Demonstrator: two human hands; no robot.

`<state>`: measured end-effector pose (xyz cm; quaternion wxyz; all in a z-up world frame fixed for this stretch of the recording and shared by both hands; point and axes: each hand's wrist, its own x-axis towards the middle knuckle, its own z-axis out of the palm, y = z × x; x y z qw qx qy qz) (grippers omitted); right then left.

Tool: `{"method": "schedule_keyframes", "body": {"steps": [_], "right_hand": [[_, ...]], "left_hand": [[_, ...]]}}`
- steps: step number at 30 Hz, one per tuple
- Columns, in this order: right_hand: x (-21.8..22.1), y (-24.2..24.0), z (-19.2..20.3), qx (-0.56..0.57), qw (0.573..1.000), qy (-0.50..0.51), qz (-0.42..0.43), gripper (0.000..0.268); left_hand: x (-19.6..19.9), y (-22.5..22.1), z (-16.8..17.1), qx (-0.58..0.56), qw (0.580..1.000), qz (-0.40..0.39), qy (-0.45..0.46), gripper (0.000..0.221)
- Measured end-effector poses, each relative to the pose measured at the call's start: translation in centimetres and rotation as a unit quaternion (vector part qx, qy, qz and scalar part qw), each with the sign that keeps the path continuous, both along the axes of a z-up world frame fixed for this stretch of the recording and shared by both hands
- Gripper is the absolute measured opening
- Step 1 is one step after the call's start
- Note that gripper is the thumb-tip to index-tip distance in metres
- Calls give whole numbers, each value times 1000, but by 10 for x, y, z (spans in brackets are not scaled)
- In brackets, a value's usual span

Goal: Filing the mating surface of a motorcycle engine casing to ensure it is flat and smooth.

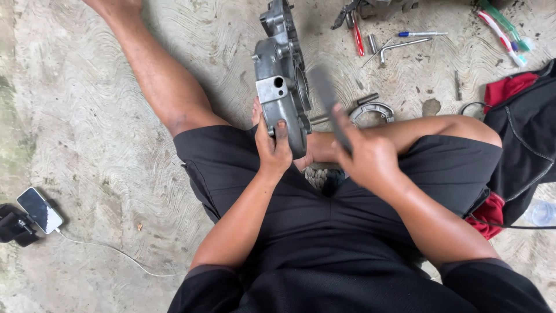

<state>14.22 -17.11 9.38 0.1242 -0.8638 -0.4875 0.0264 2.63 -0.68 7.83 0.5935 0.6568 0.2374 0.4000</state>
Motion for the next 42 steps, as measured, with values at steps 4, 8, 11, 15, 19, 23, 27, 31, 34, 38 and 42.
{"method": "schedule_keyframes", "body": {"steps": [4, 8, 11, 15, 19, 23, 27, 31, 34, 38, 42], "right_hand": [[-19, 13, 8, 49, 986, 152, 43, 61], [-26, 9, -25, 3, 999, -18, 41, 56], [-25, 9, -32, -43, 977, -207, 29, 63], [6, -6, -33, -155, 963, -220, -1, 54], [25, -14, -5, -136, 988, 23, -68, 78], [-15, -3, 13, 16, 962, 270, -37, 81], [-46, -9, -16, 87, 891, 444, 46, 74], [-41, -11, -20, 76, 874, 474, 67, 69], [-38, 1, -13, 70, 887, 453, 64, 74], [-32, 3, -4, -24, 903, 426, 54, 68], [-37, 0, -8, -27, 919, 386, 68, 68]], "left_hand": [[0, 2, -5, 9, 1000, -17, 0, 26], [-8, -8, -28, 16, 999, -34, 9, 26], [-2, -7, -36, 35, 999, -39, 4, 30], [-1, -10, -46, 47, 999, -23, 2, 28], [-3, -6, -56, 26, 999, -35, 4, 33], [-4, -10, -53, 63, 997, -40, 0, 36], [-6, -1, -62, 22, 999, -39, -3, 30], [-19, 5, -69, 82, 992, -1, 98, 53], [-23, 5, -71, 68, 994, -16, 83, 57], [-14, 12, -57, 58, 998, -15, 20, 46], [-13, 11, -56, 58, 998, 1, -12, 37]]}}
